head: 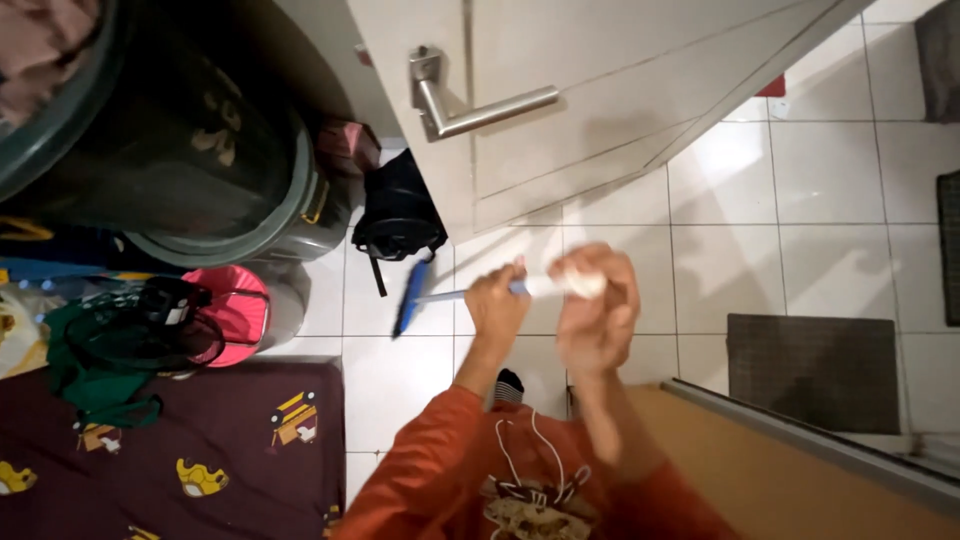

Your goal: Repeatedly assembling, disassembling, and adjusting the handle components of a cleaning broom.

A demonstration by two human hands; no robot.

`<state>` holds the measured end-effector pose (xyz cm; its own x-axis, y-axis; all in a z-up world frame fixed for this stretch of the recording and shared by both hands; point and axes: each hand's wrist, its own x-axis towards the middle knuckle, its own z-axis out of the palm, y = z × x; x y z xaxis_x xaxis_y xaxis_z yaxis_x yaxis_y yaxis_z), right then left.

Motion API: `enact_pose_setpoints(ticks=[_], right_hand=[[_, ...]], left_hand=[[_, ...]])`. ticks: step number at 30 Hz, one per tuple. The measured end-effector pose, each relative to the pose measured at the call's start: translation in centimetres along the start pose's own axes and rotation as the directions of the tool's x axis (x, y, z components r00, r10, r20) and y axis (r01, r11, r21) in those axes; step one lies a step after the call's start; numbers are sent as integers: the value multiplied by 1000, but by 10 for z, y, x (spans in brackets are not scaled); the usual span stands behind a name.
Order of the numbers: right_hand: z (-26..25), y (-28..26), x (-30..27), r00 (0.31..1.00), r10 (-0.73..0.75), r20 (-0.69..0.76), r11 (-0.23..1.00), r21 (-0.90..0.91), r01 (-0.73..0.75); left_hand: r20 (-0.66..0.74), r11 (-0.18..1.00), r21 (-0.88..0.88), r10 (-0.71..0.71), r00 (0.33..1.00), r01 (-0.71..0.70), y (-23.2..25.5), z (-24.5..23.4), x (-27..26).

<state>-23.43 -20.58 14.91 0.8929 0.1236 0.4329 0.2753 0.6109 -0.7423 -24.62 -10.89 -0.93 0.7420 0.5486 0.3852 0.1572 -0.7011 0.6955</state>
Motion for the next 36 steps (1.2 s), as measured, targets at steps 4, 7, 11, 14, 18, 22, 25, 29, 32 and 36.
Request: enact_pose_setpoints(ticks=[4, 7, 11, 14, 18, 22, 25, 29, 32, 36], right_hand=[[-56, 30, -37, 972, 92, -215, 996, 21, -89], [-90, 32, -53, 874, 273, -401, 942, -70, -327], [-107, -31, -21, 835, 191, -515, 786, -429, -444], [-103, -68, 0, 866, 61, -497, 650, -638, -412], [-114, -90, 13, 935, -33, -354, 565, -778, -274], [-140, -156, 36, 933, -43, -357, 722, -657, -218], [-162, -168, 32, 938, -57, -342, 848, -512, -136], [-183, -102, 0, 964, 85, -250, 820, -532, -210], [-167, -90, 4, 964, 157, -216, 693, -671, -263], [-169, -56, 8, 994, 64, 91, 344, -937, 64]], left_hand=[[36, 998, 55, 18, 999, -20, -15, 21, -44], [212, 999, 4, 36, 977, -38, -30, 46, -64], [754, 977, -148, 12, 657, 151, 36, 74, -47], [794, 957, -260, 135, 592, 130, 95, 110, -41], [614, 826, -545, 273, 741, 147, 140, 146, -39], [516, 797, -603, 355, 779, 36, 191, 129, -33], [460, 794, -598, 453, 763, -111, 173, 121, -48], [793, 948, -305, 201, 575, 90, 107, 115, -57], [842, 982, -178, 121, 526, 60, 105, 122, -40], [595, 880, -472, 351, 723, -40, 108, 182, -26]])
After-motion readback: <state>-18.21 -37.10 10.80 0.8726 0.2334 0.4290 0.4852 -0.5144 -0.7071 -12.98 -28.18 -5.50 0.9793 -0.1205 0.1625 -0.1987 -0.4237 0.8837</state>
